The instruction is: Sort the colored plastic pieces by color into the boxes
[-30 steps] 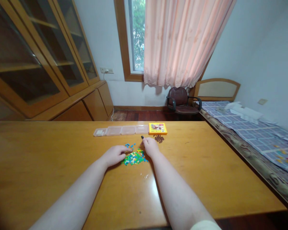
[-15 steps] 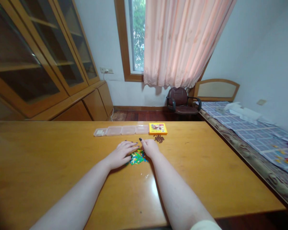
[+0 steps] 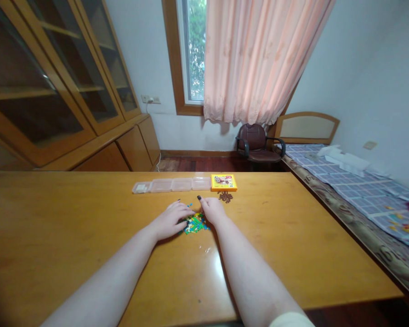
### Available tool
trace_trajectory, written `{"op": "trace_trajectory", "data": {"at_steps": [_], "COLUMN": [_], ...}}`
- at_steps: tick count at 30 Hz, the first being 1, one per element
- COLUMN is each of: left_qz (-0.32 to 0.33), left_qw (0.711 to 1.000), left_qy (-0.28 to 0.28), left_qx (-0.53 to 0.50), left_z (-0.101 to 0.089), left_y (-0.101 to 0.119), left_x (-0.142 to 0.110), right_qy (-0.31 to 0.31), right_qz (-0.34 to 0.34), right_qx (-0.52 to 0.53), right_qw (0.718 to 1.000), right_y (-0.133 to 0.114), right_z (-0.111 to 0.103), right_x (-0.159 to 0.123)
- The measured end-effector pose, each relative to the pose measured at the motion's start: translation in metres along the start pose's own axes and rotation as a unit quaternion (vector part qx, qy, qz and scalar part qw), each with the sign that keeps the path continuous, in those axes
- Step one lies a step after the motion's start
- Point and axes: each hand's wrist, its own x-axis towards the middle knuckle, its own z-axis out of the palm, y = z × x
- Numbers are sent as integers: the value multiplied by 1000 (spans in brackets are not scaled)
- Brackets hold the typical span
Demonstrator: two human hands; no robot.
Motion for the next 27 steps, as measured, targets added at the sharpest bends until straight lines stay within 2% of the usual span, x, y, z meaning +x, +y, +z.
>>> {"op": "trace_trajectory", "data": {"at_steps": [6,11,17,22,27], "left_qz": [-4,-57,-110,-181,-240], "left_qw": [1000,995,983,969,954], "left_qy": [-6,73,141,159,167], "left_qx": [10,33,28,47,64], "left_z": [7,8,4,5,1], "left_y": [-7,-18,-22,-28,-30], "left_x": [-1,0,1,1,-1], "right_qy": [19,42,35,6,-17], "right_qz": [-18,-19,-35,-25,-64], "right_qx": [-8,-21,-5,6,14], "right_qw": [1000,999,999,1000,998], "right_y": [-2,0,1,0,-3], "right_z": [1,2,3,5,4], "right_x": [1,2,1,1,1]}}
